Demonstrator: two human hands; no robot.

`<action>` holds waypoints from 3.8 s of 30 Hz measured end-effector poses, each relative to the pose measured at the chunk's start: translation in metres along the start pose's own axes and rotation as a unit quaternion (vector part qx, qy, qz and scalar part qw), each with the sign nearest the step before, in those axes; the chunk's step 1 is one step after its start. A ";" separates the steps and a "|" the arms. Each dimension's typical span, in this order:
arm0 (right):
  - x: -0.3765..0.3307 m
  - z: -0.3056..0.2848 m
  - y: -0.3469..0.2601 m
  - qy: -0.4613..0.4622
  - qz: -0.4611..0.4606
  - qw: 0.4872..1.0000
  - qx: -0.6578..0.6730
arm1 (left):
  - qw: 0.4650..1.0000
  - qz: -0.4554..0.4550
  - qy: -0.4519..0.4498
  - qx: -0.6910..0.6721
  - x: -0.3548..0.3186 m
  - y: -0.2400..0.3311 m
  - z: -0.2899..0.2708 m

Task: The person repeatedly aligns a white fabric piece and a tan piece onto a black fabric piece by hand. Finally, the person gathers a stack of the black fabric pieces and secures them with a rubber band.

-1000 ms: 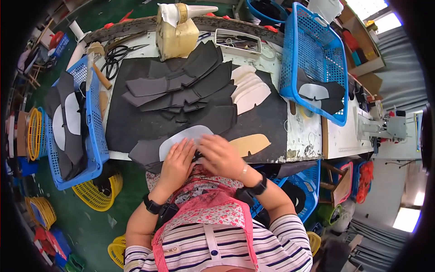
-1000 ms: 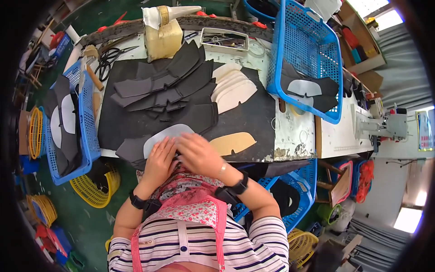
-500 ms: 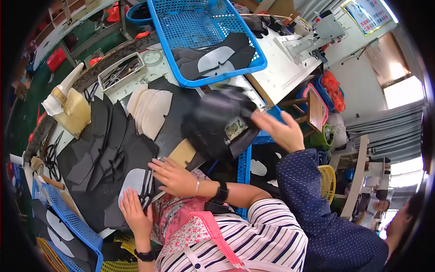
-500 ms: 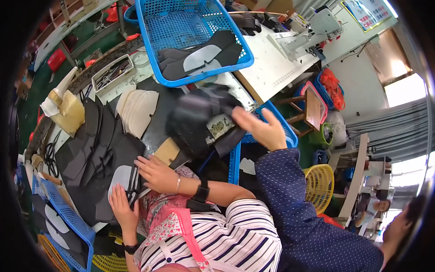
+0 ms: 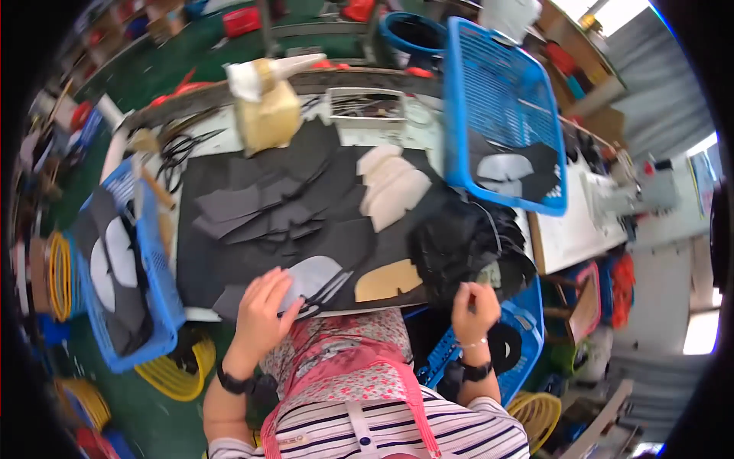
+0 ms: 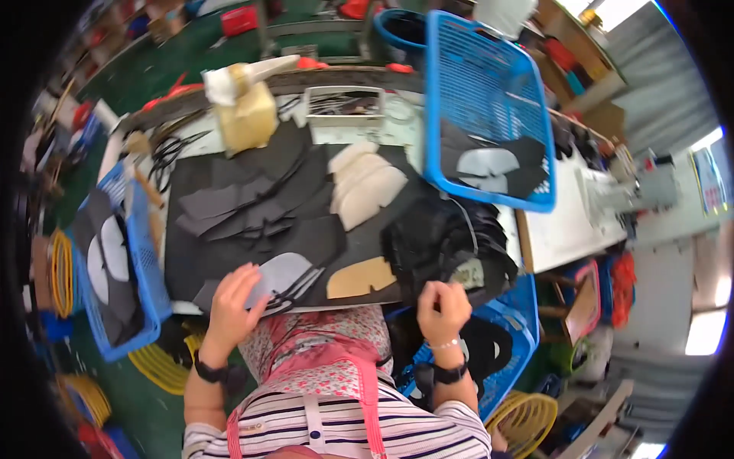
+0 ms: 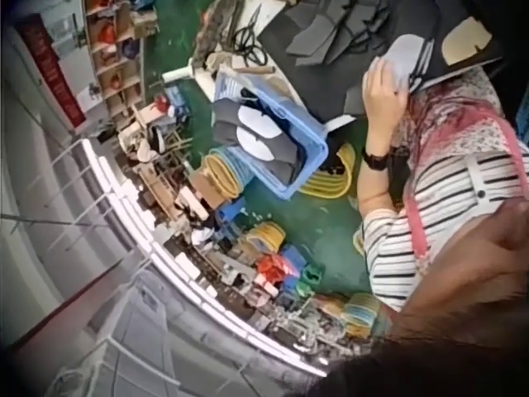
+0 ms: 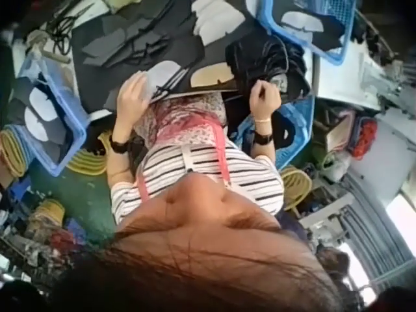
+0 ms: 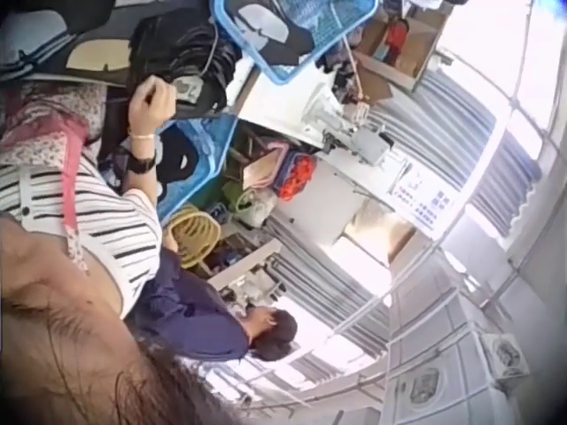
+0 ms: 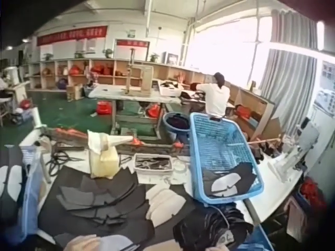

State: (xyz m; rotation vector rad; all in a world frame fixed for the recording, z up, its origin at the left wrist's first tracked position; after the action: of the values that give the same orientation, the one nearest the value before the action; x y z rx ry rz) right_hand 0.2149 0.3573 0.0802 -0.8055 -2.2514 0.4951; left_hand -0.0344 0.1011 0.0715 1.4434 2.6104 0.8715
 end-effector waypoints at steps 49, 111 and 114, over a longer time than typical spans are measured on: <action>0.226 0.169 -0.091 0.070 -0.193 0.965 0.163 | 0.987 -0.010 0.094 0.131 0.102 -0.078 0.013; -0.017 0.115 -0.035 -0.301 0.099 0.884 0.342 | 0.886 -0.011 -0.158 -0.435 0.014 0.065 0.149; -0.015 0.116 -0.041 -0.302 0.068 0.891 0.333 | 0.894 -0.004 -0.153 -0.421 0.014 0.064 0.147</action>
State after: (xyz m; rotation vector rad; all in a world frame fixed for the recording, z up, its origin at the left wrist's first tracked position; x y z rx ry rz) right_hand 0.1247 0.3039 0.0151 -0.4743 -2.2903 1.6670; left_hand 0.0493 0.2059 -0.0182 1.1641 1.6443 1.3868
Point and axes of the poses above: each hand's wrist, its own x-axis towards the middle knuckle, its own z-axis out of the palm, y = z × x, the point moved 8 cm from there along x, towards the middle knuckle, and after that the axes turned 4 degrees about x, right-handed, at the moved point
